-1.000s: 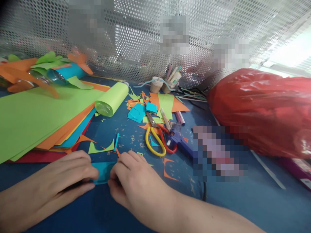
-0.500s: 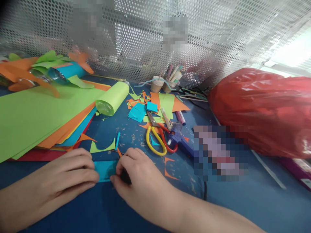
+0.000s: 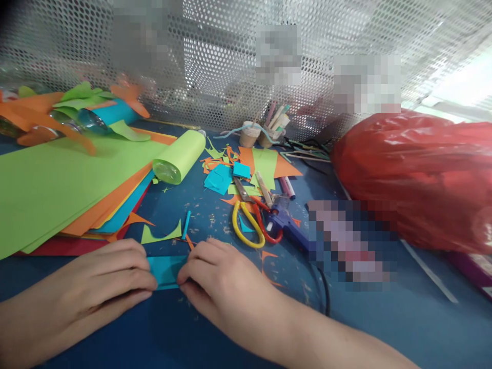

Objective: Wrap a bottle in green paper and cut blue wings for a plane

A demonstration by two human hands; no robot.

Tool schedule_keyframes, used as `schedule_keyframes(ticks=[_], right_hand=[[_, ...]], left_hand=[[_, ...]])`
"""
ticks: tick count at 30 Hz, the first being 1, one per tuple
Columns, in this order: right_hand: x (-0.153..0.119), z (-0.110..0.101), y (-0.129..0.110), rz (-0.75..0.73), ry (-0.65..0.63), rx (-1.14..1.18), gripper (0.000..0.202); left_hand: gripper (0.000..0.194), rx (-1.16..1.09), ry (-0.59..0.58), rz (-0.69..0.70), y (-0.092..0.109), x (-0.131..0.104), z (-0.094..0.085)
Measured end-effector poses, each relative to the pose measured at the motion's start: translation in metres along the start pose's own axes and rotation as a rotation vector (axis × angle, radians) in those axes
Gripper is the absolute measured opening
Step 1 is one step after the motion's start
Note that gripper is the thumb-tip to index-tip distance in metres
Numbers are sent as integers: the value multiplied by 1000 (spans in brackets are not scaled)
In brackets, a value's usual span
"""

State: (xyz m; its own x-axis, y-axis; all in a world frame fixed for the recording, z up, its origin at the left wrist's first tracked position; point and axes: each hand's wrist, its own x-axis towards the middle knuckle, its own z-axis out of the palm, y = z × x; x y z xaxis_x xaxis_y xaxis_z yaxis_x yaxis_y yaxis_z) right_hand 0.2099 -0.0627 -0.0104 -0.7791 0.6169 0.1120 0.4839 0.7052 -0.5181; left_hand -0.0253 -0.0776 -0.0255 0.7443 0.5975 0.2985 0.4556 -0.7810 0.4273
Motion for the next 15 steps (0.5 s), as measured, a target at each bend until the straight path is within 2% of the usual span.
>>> schedule_keyframes(ticks=[8,11,15], right_hand=[[-2,1,0,-75,18,-160,13],[-1,2,-2,-95,23,-221,19],[1,3,-6,-131,6,-319,23]], left_hand=[[44,145,65,82,7,10,-3],[46,170,83,96,6,10,-3],[41,137,43,87,3,9,-2]])
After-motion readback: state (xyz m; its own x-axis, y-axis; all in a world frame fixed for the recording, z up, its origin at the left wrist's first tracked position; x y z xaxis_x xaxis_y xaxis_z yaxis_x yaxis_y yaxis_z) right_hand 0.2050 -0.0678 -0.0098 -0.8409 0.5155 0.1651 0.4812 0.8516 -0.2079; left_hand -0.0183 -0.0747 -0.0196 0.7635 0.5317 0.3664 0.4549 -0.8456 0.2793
